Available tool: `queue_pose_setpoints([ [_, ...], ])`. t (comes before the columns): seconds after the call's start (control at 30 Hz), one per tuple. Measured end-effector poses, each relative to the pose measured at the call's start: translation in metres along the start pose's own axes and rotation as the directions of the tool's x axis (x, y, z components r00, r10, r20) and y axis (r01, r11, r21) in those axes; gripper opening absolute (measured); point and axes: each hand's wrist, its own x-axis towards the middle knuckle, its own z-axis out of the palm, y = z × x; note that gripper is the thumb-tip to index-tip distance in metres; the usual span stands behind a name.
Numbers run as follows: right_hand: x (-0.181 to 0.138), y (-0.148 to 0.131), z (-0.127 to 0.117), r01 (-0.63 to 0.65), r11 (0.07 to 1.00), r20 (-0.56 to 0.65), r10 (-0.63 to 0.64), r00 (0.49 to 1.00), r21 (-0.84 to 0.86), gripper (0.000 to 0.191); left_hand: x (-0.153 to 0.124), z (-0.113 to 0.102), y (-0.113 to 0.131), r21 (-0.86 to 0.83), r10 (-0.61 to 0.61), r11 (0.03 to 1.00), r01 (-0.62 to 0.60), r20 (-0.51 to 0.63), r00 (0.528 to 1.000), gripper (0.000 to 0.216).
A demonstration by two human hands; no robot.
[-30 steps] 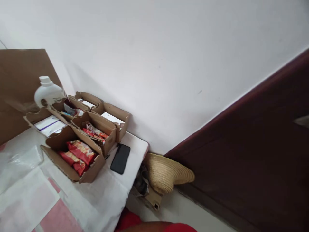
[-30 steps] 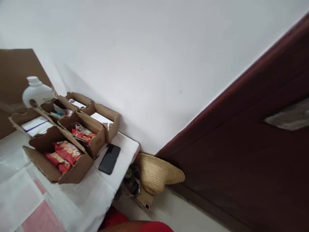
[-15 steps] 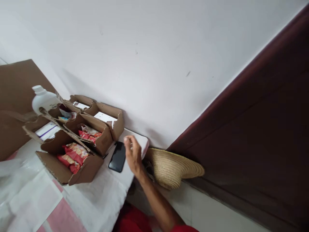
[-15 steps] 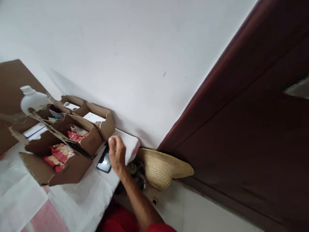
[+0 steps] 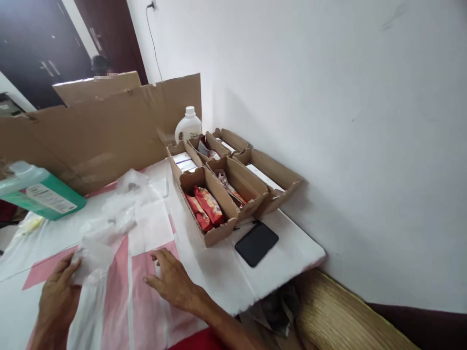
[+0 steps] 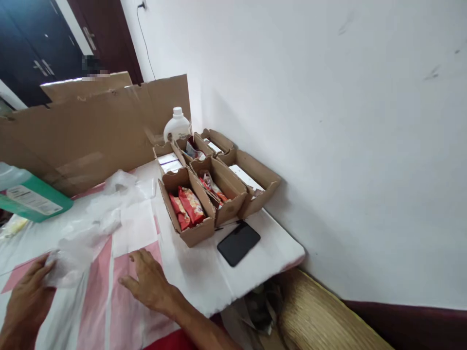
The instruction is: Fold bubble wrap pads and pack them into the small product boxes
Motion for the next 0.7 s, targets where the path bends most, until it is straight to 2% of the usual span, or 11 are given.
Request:
queue_pose_setpoints([
  [0.1, 0.002, -0.006, -0.005, -0.002, 1.000, -0.060, 0.004, 0.998, 0.020, 0.027, -0.024, 0.018, 0.004, -0.168, -0.151, 0.973, 0.158, 0.053, 0.987, 0.035],
  [0.17, -0.009, -0.019, -0.022, 0.116, 0.991, -0.171, -0.127, 0.977, -0.069, 0.020, -0.037, 0.031, 0.014, -0.198, -0.262, 0.937, 0.289, 0.152, 0.953, 0.035],
  [0.23, -0.020, -0.036, -0.046, 0.216, 0.927, -0.327, -0.316, 0.891, -0.306, 0.025, -0.043, 0.048, 0.024, -0.184, -0.301, 0.919, 0.349, 0.245, 0.921, 0.036],
  [0.3, -0.022, -0.047, -0.072, 0.127, 0.808, -0.442, -0.438, 0.783, -0.575, 0.041, -0.040, 0.070, 0.028, -0.148, -0.221, 0.954, 0.261, 0.243, 0.944, 0.036],
  [0.33, -0.018, -0.050, -0.084, 0.026, 0.745, -0.473, -0.449, 0.758, -0.667, 0.048, -0.036, 0.082, 0.026, -0.115, -0.147, 0.978, 0.173, 0.205, 0.968, 0.035],
  [0.37, -0.012, -0.050, -0.094, -0.080, 0.684, -0.487, -0.427, 0.762, -0.725, 0.055, -0.029, 0.092, 0.022, -0.067, -0.092, 0.992, 0.104, 0.167, 0.982, 0.036],
  [0.4, -0.004, -0.049, -0.103, -0.172, 0.634, -0.489, -0.366, 0.792, -0.754, 0.059, -0.021, 0.100, 0.015, -0.021, -0.068, 0.997, 0.072, 0.140, 0.988, 0.036],
  [0.5, 0.024, -0.043, -0.115, -0.361, 0.530, -0.444, -0.032, 0.896, -0.767, 0.045, 0.014, 0.114, -0.013, 0.043, -0.110, 0.993, 0.106, 0.114, 0.987, 0.035],
  [0.53, 0.031, -0.043, -0.116, -0.411, 0.499, -0.425, 0.092, 0.901, -0.763, 0.036, 0.027, 0.116, -0.021, 0.044, -0.126, 0.992, 0.122, 0.111, 0.986, 0.033],
  [0.6, 0.041, -0.047, -0.117, -0.490, 0.429, -0.400, 0.287, 0.870, -0.759, 0.025, 0.056, 0.117, -0.035, 0.049, -0.151, 0.988, 0.146, 0.118, 0.981, 0.026],
  [0.7, 0.043, -0.055, -0.118, -0.517, 0.359, -0.381, 0.386, 0.840, -0.777, 0.027, 0.097, 0.118, -0.043, 0.075, -0.216, 0.975, 0.207, 0.137, 0.967, 0.022],
])
